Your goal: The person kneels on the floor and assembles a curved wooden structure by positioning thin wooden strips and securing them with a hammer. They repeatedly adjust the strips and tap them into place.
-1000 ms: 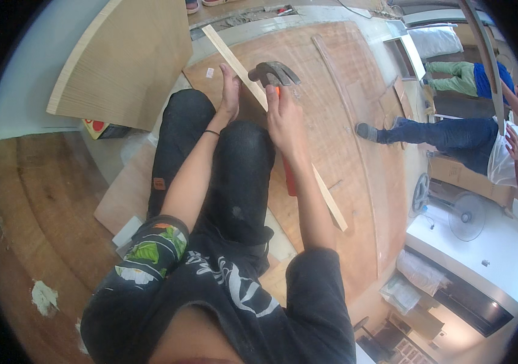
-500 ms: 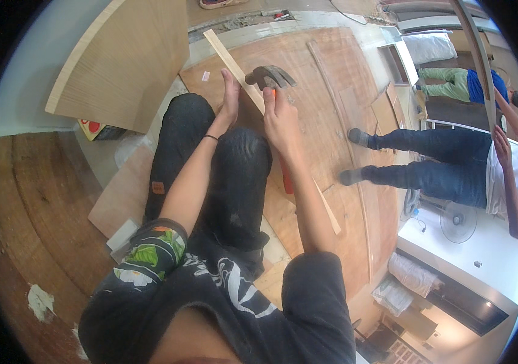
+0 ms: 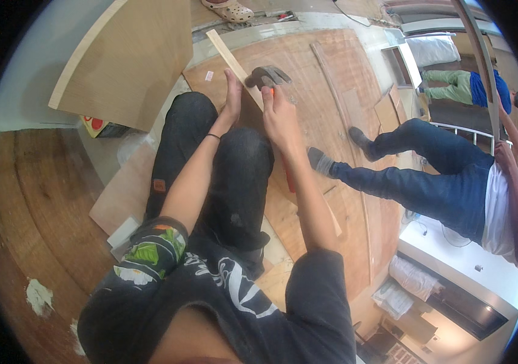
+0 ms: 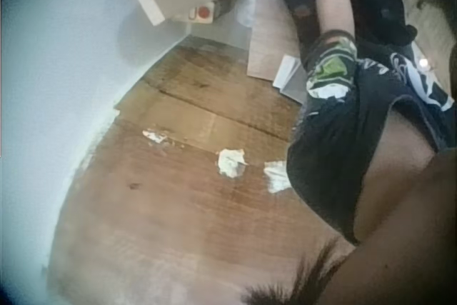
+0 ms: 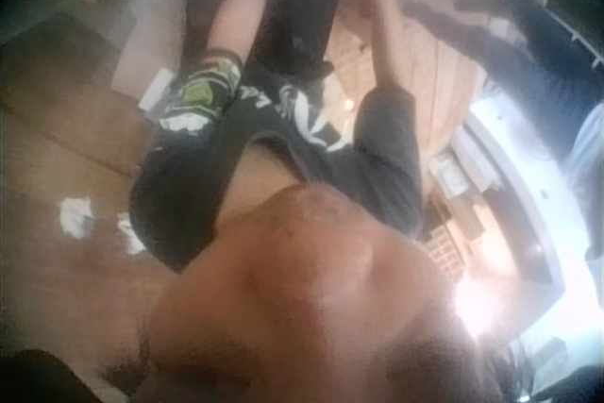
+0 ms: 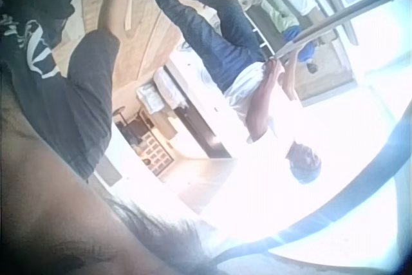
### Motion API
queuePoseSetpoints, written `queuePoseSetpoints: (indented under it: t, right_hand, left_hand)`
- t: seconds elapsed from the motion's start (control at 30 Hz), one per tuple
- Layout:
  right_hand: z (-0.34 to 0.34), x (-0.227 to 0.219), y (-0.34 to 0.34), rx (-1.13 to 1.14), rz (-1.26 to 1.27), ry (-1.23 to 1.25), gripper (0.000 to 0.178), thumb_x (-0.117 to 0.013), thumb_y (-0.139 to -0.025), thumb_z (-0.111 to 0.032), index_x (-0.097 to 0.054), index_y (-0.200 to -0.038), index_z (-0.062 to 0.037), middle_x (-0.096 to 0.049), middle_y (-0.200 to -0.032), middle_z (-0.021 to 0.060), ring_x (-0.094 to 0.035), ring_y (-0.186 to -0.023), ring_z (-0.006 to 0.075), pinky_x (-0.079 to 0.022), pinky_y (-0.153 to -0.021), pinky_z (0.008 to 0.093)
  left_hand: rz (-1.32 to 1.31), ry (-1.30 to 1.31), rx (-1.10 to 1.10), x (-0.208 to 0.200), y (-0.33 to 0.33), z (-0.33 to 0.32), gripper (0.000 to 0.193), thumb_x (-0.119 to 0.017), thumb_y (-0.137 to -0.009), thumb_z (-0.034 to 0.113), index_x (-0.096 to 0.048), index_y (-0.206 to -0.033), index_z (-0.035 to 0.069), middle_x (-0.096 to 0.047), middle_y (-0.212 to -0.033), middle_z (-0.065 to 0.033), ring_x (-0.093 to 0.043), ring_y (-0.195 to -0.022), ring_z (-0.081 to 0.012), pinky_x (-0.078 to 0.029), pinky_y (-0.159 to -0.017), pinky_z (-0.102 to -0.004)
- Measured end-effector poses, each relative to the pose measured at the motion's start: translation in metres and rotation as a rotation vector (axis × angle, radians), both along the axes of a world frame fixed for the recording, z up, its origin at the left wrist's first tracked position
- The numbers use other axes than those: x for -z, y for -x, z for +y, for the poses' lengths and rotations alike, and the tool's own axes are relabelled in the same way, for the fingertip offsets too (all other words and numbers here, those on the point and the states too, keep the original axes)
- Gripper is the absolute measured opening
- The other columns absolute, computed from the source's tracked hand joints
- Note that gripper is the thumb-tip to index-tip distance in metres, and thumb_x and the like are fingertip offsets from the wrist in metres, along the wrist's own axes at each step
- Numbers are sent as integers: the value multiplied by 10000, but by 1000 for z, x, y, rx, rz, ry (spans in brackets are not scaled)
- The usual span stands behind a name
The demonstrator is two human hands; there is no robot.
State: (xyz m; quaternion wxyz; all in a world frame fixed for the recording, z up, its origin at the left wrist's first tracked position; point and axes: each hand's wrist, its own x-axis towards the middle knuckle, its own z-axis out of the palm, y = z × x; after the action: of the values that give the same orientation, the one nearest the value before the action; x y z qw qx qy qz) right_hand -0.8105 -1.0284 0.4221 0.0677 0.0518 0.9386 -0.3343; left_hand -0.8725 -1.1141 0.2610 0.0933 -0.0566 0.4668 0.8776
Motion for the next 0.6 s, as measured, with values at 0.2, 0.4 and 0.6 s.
queuePoseSetpoints:
  t: [0.2,0.4,0.6]
  right_hand:
    - [0,1,-10,-16,106,31,435,-393,-1036,-384,-555,-1085,17,-613,-882,344,-588,-925,529,-443,-773,527]
    - [5,3,-18,4,135,34,434,-398,-1034,-382,-557,-1065,21,-616,-876,340,-593,-912,527,-441,-765,525]
    - [8,4,-25,57,101,-65,436,-379,-1037,-369,-561,-1061,27,-627,-912,339,-585,-924,534,-433,-792,558]
  left_hand:
    - [32,-17,-52,-12,-7,1,943,-95,-964,708,-17,-1538,-35,-56,-1621,-141,-75,-1496,-234,-63,-1212,-343]
    - [89,-146,14,-8,-2,-1,942,-94,-965,707,-37,-1539,-38,-74,-1618,-137,-86,-1491,-243,-67,-1208,-340]
    - [99,-66,-85,-10,-3,4,933,-112,-973,698,-80,-1537,-45,-100,-1609,-132,-98,-1485,-238,-79,-1203,-335]
